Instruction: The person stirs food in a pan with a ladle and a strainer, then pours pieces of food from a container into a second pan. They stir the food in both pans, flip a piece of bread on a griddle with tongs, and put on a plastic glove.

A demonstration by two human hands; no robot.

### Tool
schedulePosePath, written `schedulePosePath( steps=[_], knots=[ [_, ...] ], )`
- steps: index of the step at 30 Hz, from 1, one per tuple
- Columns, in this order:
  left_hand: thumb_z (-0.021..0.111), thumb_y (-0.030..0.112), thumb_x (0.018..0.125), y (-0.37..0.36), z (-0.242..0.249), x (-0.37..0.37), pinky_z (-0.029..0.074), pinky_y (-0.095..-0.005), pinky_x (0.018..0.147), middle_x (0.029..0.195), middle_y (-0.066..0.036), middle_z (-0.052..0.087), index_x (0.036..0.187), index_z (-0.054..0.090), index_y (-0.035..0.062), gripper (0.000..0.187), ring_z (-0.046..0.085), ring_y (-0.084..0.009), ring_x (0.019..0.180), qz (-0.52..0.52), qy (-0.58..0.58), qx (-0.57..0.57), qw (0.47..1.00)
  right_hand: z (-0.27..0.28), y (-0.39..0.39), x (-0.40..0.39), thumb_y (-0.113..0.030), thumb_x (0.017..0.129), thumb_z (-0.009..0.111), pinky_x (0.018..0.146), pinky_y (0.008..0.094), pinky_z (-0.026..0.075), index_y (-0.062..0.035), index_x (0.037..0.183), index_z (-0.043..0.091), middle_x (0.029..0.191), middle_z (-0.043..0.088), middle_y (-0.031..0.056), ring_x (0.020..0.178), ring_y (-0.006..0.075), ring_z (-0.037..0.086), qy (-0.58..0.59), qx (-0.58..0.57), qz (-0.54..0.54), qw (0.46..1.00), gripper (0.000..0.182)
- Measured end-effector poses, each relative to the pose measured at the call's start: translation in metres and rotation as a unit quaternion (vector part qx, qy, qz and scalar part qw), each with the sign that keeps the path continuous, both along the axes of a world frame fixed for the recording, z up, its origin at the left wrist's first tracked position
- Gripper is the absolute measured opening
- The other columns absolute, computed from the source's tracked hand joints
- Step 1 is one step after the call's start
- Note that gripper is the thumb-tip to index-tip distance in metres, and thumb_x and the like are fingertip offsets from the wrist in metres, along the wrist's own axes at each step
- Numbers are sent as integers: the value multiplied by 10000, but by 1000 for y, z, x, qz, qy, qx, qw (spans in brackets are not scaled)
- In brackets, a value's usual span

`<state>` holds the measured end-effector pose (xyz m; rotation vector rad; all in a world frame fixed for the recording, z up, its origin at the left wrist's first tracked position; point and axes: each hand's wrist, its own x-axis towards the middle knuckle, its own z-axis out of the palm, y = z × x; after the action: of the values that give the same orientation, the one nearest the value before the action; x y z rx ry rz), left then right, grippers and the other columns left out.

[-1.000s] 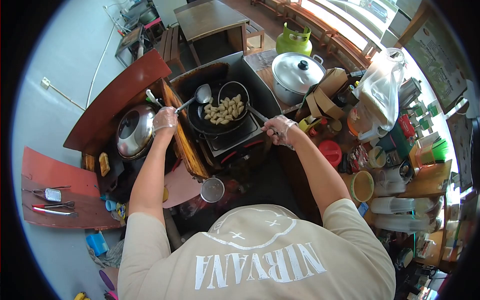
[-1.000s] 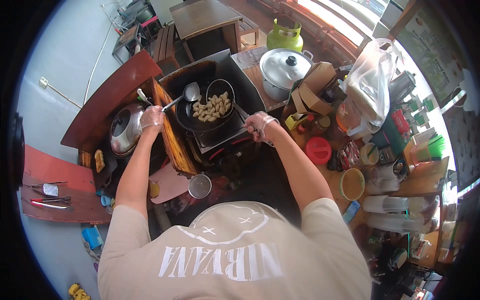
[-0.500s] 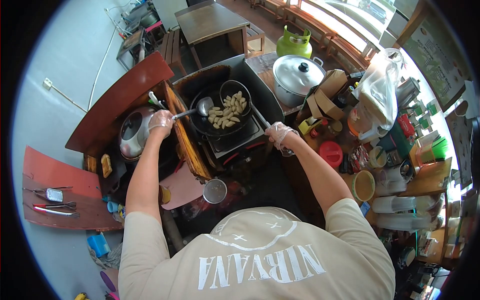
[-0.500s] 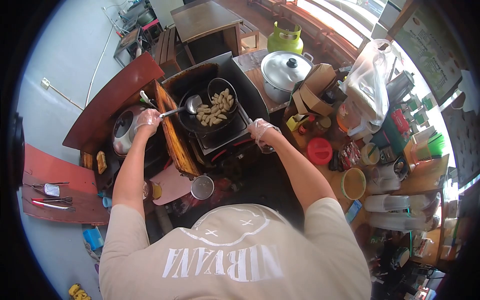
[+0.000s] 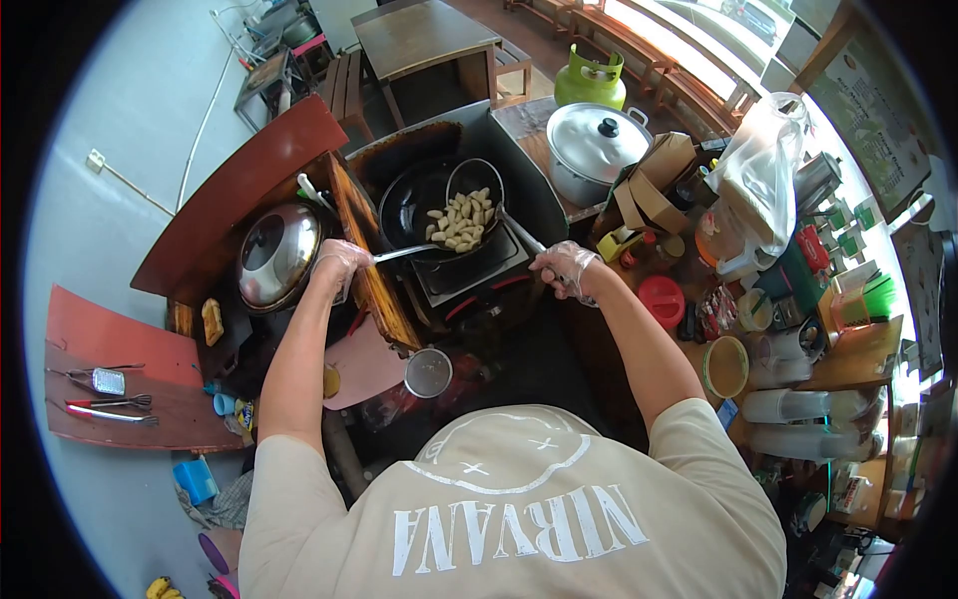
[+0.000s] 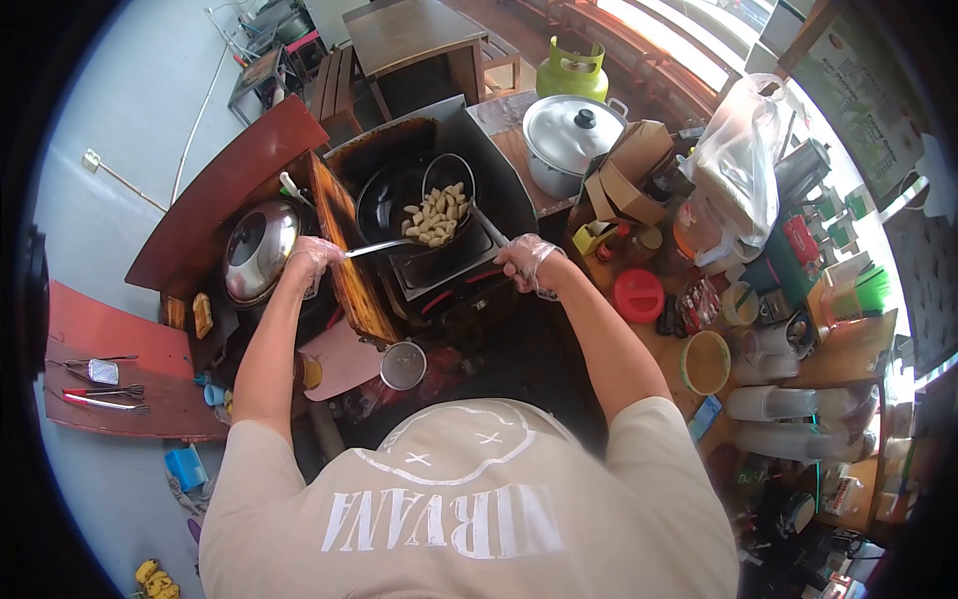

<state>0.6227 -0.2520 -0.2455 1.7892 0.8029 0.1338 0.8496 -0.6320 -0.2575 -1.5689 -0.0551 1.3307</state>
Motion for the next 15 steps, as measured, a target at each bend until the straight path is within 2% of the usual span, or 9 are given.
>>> schedulePosePath(
  steps=[1, 3, 6, 8, 9, 11, 13, 15],
  knots=[
    [759, -17, 629, -1, 0, 2, 521, -300, 658, 730, -111, 702, 747, 720, -51, 129, 659, -198, 659, 5, 7, 30, 1000, 1, -1, 1, -129, 874, 609, 389, 308, 337, -44, 853, 595, 567, 519, 31, 393, 160, 422, 0, 0, 0, 1000, 89],
    [757, -14, 626, -1, 1, 6, 526, -302, 667, 735, -112, 704, 750, 721, -54, 135, 665, -199, 668, 12, 13, 62, 998, 3, -1, 3, -132, 878, 593, 410, 297, 340, -36, 880, 600, 568, 506, 14, 409, 142, 408, 81, 27, -27, 996, 96],
    [772, 25, 643, 3, 2, 17, 541, -329, 701, 762, -141, 725, 752, 744, -10, 118, 690, -226, 703, -19, -17, 118, 993, 4, -2, 0, -133, 886, 569, 429, 286, 338, -22, 900, 596, 571, 488, 0, 432, 124, 388, 127, 44, -55, 989, 115],
    [755, 109, 705, -11, 19, 28, 554, -363, 758, 819, -160, 726, 799, 756, 37, 118, 706, -290, 797, -111, 52, 351, 928, 1, 0, 1, -136, 893, 558, 440, 284, 341, -16, 906, 593, 573, 481, -3, 438, 121, 377, 152, 54, -63, 985, 126],
    [755, 109, 705, -22, 28, 31, 554, -363, 758, 819, -160, 726, 799, 756, 37, 118, 706, -290, 797, -112, 51, 352, 928, -2, 1, 2, -139, 900, 547, 451, 282, 344, -10, 912, 591, 575, 474, -6, 443, 118, 367, 177, 64, -70, 980, 137],
    [724, 177, 767, -50, 50, 35, 552, -395, 814, 887, -160, 718, 838, 759, 75, 129, 685, -330, 895, -43, 49, 453, 889, -8, 4, 2, -136, 902, 542, 454, 283, 345, -10, 915, 591, 576, 475, -6, 446, 118, 363, 188, 69, -77, 977, 136],
    [718, 185, 786, -53, 56, 38, 545, -410, 831, 920, -146, 717, 895, 753, 78, 157, 682, -325, 908, -43, 64, 450, 890, -11, 5, 3, -132, 904, 537, 457, 284, 347, -9, 918, 591, 577, 477, -6, 449, 118, 359, 198, 73, -85, 974, 135],
    [714, 194, 791, -43, 58, 38, 547, -432, 801, 900, -168, 715, 920, 743, 74, 179, 690, -334, 860, -59, 11, 555, 830, -10, 5, 2, -134, 902, 543, 461, 289, 352, -23, 901, 590, 574, 475, -5, 445, 118, 369, 174, 70, -89, 978, 120]
  ],
)
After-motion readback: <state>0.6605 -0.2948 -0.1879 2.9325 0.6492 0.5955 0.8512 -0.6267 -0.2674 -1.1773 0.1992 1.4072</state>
